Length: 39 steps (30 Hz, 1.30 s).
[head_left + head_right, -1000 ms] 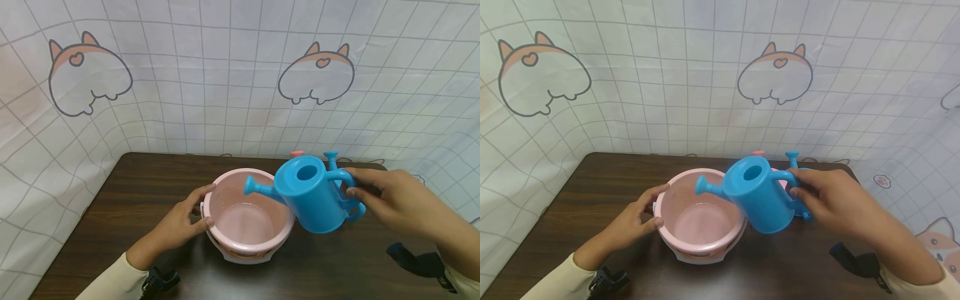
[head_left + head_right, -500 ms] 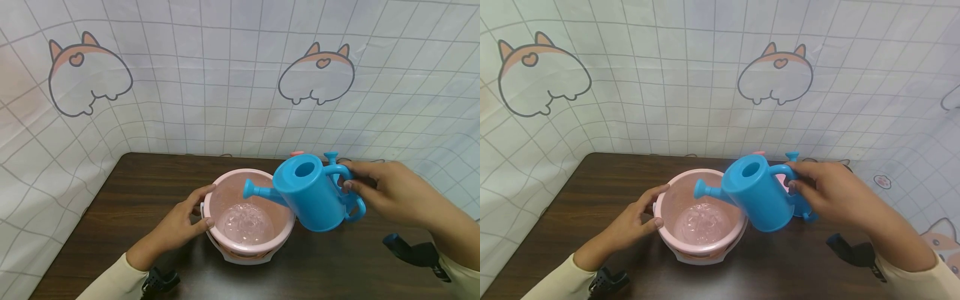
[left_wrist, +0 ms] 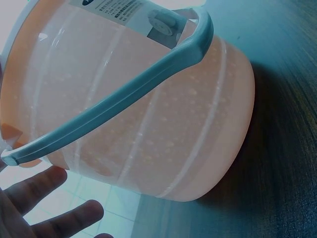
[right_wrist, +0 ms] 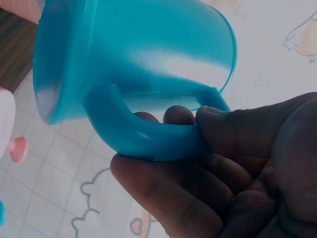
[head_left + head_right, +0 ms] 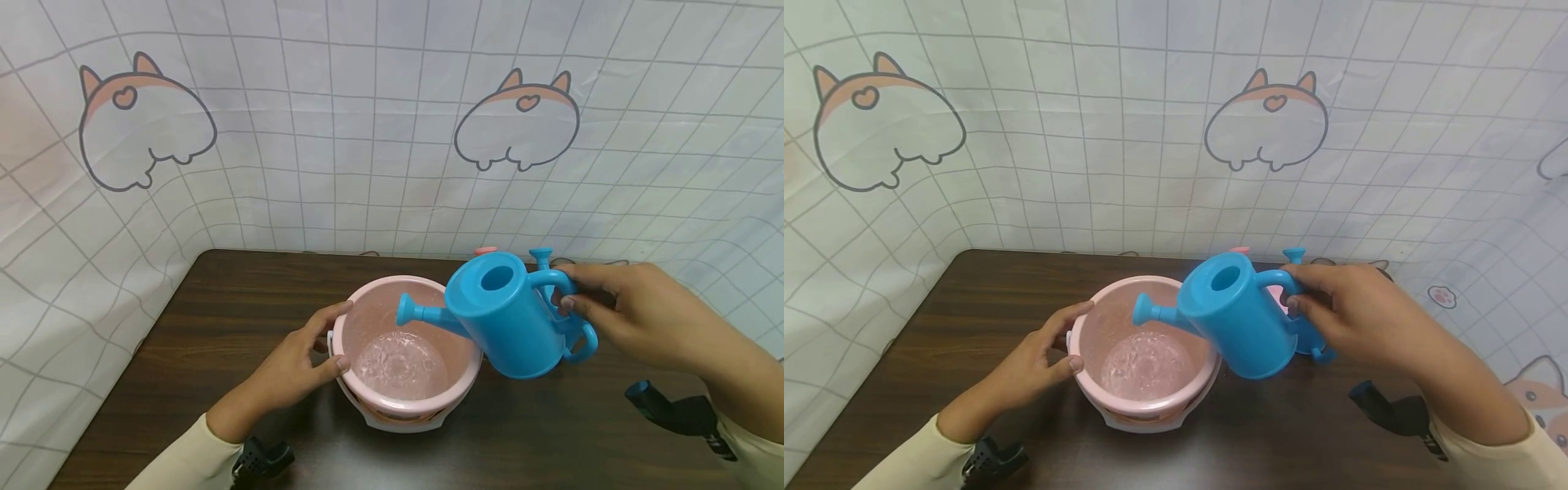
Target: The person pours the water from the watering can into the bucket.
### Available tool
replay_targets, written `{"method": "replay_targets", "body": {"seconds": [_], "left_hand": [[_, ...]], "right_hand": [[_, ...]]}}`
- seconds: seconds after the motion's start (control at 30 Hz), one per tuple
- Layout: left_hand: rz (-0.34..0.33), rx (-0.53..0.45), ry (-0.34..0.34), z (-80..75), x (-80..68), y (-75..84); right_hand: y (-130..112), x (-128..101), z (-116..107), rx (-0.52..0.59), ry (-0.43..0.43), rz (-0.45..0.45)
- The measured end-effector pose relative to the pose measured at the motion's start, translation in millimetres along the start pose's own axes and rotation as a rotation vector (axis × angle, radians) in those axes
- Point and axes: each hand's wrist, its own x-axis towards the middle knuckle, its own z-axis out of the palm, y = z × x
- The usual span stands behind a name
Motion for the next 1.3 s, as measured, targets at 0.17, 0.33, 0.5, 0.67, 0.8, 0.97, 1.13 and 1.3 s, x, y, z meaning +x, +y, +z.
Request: {"method": "replay_targets", "body": {"seconds": [0.17,0.33,0.5,0.67,0.8,0.97,1.13,1.3], "left_hand": [[-0.002,0.001,0.001,0.1,-0.3,0.7],[0.0,0.001,0.001,-0.2,-0.1,1.8],[0.003,0.004,0.002,-0.8,0.4,2.1],[0.0,0.001,-0.002,-0.8,0.3,2.0],[0.002,-0.002,-0.004,-0.7,0.2,1.1],[0.001,-0.004,-0.007,-0.3,-0.2,0.4],[0.002,-0.003,-0.004,0.3,-0.1,0.5],[0.008,0.009,-0.006,0.0,0.1,0.2]], "right_hand": [[-0.3,0.1,-0.5,-0.012,-0.002,-0.005],[0.0,-1.1,-0.4,-0.015,-0.006,0.003],[0.0,-1.7,0.2,-0.014,-0.008,0.01],[-0.8,-1.4,-0.3,-0.018,-0.011,0.016],[-1.2,-0.9,-0.7,-0.019,-0.011,0.017],[-1.5,-0.6,-0.4,-0.026,-0.009,0.017],[-1.7,-1.2,-0.4,-0.03,-0.016,0.034],[-1.7,-0.8,-1.0,-0.031,-0.016,0.031]]}}
